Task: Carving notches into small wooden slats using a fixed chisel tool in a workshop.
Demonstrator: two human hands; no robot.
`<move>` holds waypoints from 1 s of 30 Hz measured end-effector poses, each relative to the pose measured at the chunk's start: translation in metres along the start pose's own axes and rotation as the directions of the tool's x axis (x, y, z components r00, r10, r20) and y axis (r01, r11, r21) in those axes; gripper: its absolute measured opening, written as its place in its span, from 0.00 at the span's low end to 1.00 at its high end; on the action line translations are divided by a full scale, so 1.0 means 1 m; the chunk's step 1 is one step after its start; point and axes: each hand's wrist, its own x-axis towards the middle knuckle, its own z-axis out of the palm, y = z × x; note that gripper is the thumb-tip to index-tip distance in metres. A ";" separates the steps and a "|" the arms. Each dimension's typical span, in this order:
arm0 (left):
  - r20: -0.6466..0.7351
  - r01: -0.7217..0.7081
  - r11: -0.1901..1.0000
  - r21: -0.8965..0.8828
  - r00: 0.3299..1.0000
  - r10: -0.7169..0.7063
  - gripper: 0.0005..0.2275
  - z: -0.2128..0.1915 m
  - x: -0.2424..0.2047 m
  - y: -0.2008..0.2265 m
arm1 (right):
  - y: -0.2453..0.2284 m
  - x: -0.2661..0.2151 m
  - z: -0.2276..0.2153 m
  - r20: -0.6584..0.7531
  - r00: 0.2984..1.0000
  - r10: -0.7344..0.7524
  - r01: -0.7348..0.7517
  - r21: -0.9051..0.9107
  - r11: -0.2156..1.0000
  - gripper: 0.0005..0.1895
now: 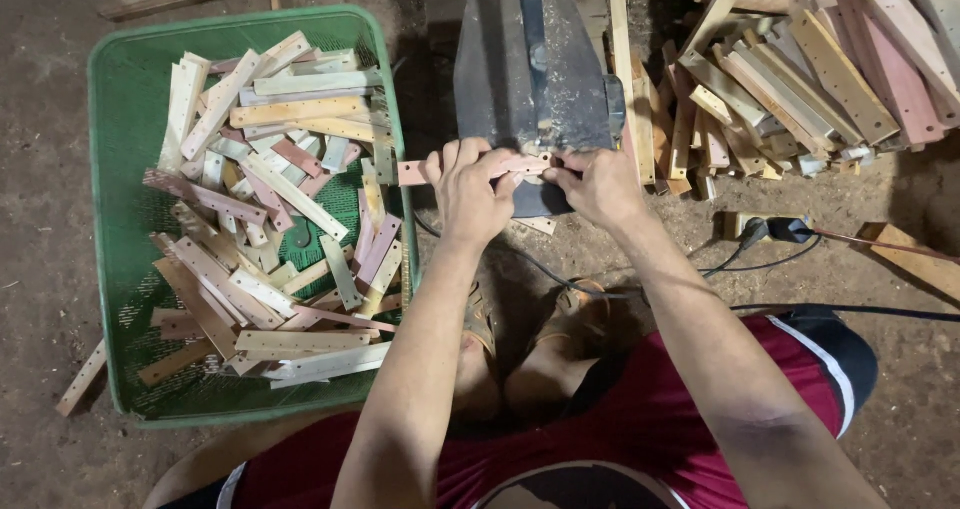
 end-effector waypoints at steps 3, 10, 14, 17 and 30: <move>0.006 0.007 1.000 0.007 1.000 -0.007 0.10 0.000 0.001 0.000 | -0.004 -0.001 -0.003 -0.008 1.000 0.004 -0.004 0.015 1.000 0.14; 0.003 -0.005 1.000 0.013 1.000 0.004 0.10 0.002 0.002 -0.003 | -0.005 0.000 0.002 -0.011 1.000 0.017 -0.017 0.008 1.000 0.14; -0.006 -0.014 0.999 0.029 1.000 0.014 0.10 0.004 0.004 -0.006 | -0.009 -0.002 -0.005 0.001 0.999 0.049 -0.049 -0.013 0.999 0.14; -0.007 -0.017 0.999 0.034 1.000 0.017 0.10 0.005 0.004 -0.006 | -0.010 0.001 -0.003 -0.003 0.998 0.069 -0.069 -0.015 0.998 0.15; 0.000 -0.014 0.999 0.036 1.000 0.014 0.10 0.006 0.008 -0.008 | -0.005 0.007 0.000 -0.027 0.998 0.062 -0.062 0.022 0.998 0.17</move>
